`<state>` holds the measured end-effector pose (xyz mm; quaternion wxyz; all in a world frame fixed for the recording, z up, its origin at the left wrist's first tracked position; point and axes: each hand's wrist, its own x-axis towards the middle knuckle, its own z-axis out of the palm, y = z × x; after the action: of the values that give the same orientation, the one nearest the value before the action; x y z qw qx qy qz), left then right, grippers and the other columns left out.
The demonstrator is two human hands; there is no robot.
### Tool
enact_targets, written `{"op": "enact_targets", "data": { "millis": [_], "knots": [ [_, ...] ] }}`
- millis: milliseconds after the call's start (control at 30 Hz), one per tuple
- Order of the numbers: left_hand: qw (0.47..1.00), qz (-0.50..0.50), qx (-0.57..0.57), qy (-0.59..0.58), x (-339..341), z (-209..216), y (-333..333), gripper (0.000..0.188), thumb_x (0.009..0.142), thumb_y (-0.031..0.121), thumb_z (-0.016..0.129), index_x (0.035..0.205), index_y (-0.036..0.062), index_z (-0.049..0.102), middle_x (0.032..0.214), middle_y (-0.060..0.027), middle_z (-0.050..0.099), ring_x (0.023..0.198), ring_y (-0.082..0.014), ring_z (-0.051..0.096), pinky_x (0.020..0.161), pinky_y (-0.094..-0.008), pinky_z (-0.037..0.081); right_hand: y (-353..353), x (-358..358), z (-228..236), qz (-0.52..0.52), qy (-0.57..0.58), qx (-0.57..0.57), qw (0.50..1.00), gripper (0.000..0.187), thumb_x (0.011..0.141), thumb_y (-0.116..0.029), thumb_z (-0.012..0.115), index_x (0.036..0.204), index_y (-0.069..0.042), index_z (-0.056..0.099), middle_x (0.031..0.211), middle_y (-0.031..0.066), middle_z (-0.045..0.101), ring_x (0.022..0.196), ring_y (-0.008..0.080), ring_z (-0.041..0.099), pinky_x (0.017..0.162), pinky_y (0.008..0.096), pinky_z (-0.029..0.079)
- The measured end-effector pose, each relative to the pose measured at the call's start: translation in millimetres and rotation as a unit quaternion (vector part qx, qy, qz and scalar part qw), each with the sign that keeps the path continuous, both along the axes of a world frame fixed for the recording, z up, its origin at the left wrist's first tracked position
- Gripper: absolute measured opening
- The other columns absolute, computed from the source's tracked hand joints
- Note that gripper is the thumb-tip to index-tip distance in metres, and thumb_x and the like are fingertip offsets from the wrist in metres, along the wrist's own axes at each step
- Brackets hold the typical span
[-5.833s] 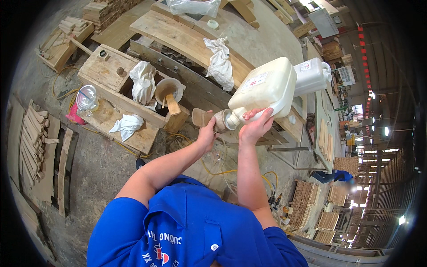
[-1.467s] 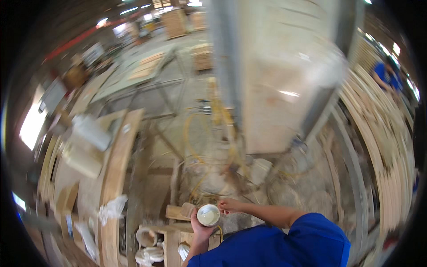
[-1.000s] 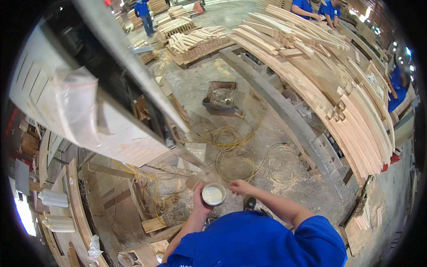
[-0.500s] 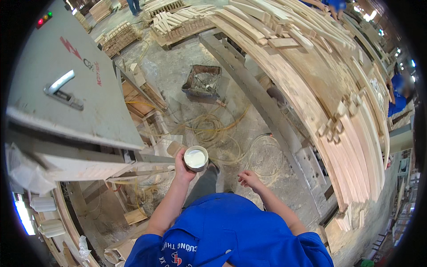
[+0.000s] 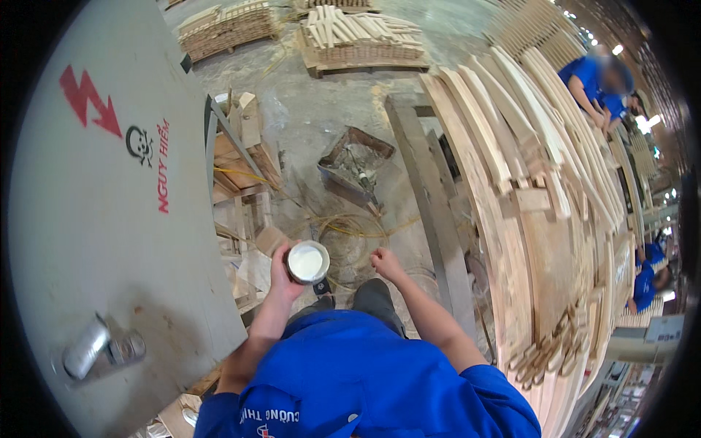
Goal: The person pours liquids from two large jugs into a small cup, then uses a drill with a mixing attachment to blend the contents. After mixing, the person places the cup on a workbench and handles wooden pieces.
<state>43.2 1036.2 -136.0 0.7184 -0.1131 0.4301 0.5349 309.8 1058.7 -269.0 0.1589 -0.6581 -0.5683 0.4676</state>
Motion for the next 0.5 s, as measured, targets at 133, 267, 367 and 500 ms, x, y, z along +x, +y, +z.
{"op": "enact_targets", "data": {
  "millis": [133,267,367,500],
  "knots": [
    [0.999,0.042,0.026,-0.013,-12,-19,14,0.038,0.087,0.037,0.045,0.105,0.0045,0.056,0.108,-0.014,0.061,0.102,-0.0293,0.057,0.09,-0.045,0.045,51,-6,-20,0.222,-0.115,-0.008,0.968,0.025,0.078,-0.021,0.055,0.091,0.0,0.062,0.085,0.0193,0.064,0.078,0.0316,0.063,0.07,0.0394,0.049],
    [0.989,0.133,0.054,-0.039,-4,-22,40,0.036,0.088,0.035,0.044,0.101,0.0034,0.056,0.104,-0.0157,0.061,0.099,-0.0299,0.058,0.088,-0.0438,0.046,104,8,-43,0.315,-0.138,-0.077,0.936,0.026,0.077,-0.022,0.054,0.09,-0.001,0.063,0.089,0.0216,0.063,0.088,0.0355,0.061,0.077,0.0423,0.047],
    [0.985,0.144,0.087,-0.041,15,-41,55,0.035,0.088,0.034,0.045,0.1,0.0025,0.055,0.101,-0.017,0.061,0.097,-0.0299,0.058,0.085,-0.0433,0.047,139,13,-58,0.273,-0.123,-0.064,0.952,0.025,0.078,-0.02,0.053,0.089,-0.001,0.063,0.085,0.02,0.064,0.083,0.0329,0.062,0.074,0.0415,0.048],
    [0.994,0.064,0.016,-0.088,53,-108,76,0.043,0.086,0.04,0.049,0.103,0.0008,0.056,0.105,-0.0167,0.06,0.103,-0.03,0.057,0.091,-0.0443,0.045,177,34,-135,0.11,-0.092,-0.127,0.982,0.026,0.078,-0.02,0.05,0.094,-0.006,0.064,0.089,0.0182,0.065,0.088,0.0338,0.061,0.077,0.0412,0.048]
  ]
}}
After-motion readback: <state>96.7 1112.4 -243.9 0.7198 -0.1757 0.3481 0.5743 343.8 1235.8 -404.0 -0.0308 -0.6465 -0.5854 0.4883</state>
